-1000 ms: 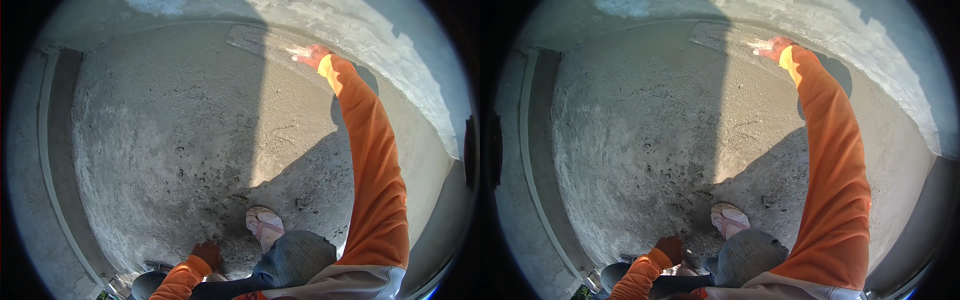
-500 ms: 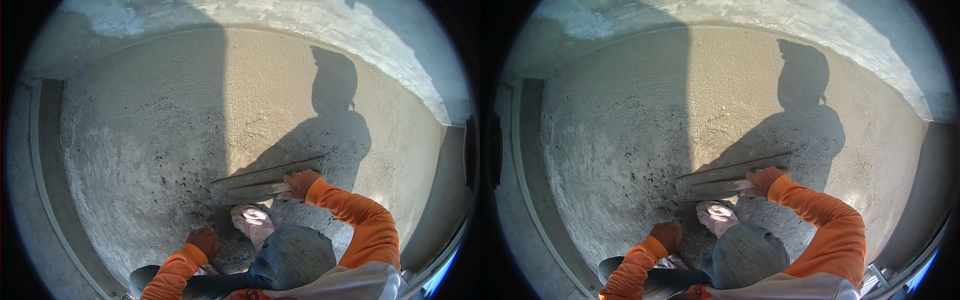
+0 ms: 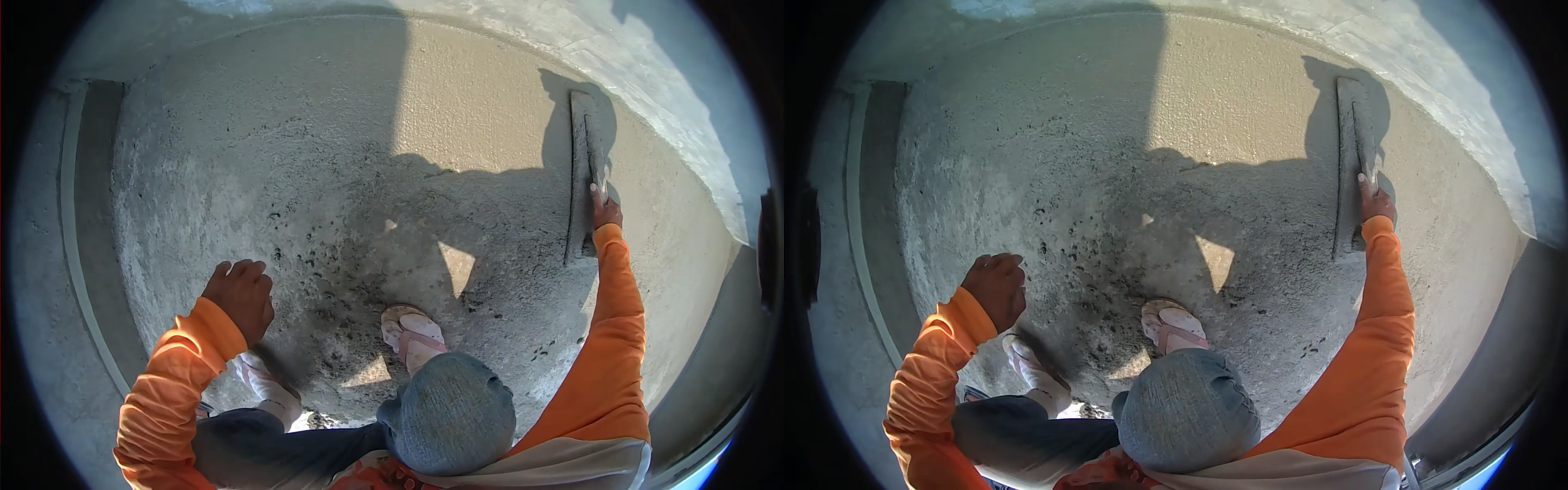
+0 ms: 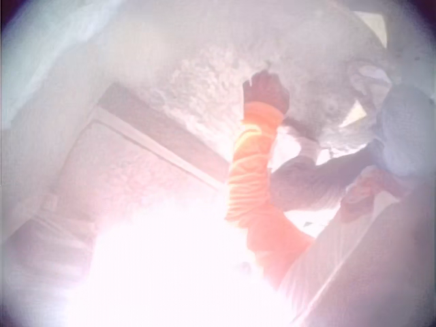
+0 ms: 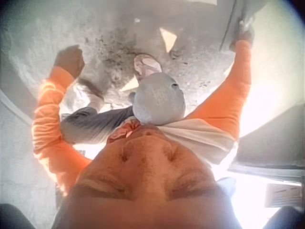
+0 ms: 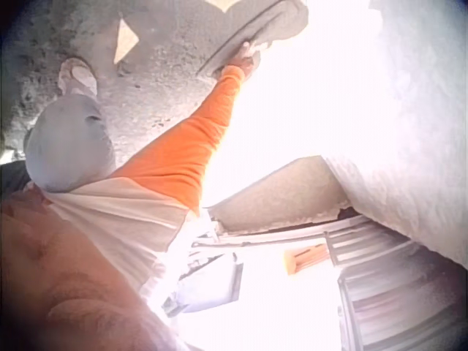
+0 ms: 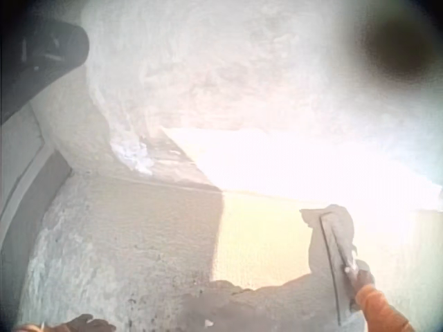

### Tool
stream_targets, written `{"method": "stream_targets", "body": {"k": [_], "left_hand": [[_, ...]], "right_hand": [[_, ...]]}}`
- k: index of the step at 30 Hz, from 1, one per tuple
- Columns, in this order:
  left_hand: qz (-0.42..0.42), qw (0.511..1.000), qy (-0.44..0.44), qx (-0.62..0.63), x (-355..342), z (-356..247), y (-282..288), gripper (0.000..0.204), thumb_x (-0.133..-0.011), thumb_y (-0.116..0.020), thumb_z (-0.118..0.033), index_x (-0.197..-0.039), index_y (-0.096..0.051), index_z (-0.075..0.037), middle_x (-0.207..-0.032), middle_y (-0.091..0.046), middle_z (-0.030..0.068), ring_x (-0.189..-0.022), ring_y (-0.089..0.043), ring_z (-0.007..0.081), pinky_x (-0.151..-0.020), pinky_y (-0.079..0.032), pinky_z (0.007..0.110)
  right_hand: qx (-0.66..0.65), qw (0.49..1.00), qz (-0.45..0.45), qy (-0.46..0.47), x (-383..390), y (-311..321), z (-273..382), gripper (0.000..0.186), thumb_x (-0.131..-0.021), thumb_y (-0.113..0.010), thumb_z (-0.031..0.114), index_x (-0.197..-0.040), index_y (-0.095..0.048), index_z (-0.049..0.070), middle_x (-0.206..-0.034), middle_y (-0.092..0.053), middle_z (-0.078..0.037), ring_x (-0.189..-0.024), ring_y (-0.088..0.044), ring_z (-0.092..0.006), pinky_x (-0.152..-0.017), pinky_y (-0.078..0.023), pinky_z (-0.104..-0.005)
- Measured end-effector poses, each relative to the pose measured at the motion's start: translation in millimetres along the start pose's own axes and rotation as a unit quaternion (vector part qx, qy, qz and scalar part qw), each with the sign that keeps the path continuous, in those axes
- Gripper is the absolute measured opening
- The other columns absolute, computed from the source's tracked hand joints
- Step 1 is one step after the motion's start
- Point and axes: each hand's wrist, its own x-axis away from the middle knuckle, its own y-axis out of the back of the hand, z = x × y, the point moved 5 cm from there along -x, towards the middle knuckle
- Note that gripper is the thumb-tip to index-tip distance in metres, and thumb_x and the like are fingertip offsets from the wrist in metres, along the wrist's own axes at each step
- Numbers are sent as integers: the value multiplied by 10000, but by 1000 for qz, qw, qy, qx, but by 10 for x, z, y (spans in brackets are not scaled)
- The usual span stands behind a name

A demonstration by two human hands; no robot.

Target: The person smooths wet cement across the floor using a wooden float, then sets the tool aside and points at the floor surface.

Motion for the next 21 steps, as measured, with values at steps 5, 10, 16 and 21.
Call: {"method": "stream_targets", "body": {"k": [5,10,16,21], "left_hand": [[-15,999,34,27,143,545,-305,202,-730,-549,-161,-839,-618,-6,-1066,-598,154,-977,-576,297,-861,-428,412],[183,968,90,145,472,1136,-1498,212,-748,-551,-209,-848,-621,-36,-950,-624,158,-859,-602,336,-777,-467,422],[108,947,-76,293,703,1276,-2617,203,-769,-562,-282,-815,-638,-99,-829,-642,136,-809,-620,341,-720,-488,439],[57,932,-223,282,798,1021,-2788,165,-779,-572,-267,-776,-633,-114,-778,-616,82,-779,-591,288,-724,-458,422]], "right_hand": [[52,997,-49,28,6,-299,468,880,-766,-434,739,-1080,-600,-66,-971,-606,-316,-998,-557,-460,-871,-429,-473],[1,996,37,85,662,-440,1861,866,-773,-446,722,-970,-620,-103,-941,-593,-342,-940,-569,-484,-843,-441,-481],[23,976,63,208,1236,-807,3340,811,-808,-452,673,-984,-590,-106,-939,-597,-331,-913,-582,-473,-814,-463,-470],[118,928,201,291,2338,-1059,4613,738,-826,-420,673,-1031,-567,-21,-935,-631,-258,-901,-610,-423,-789,-490,-450]]}}
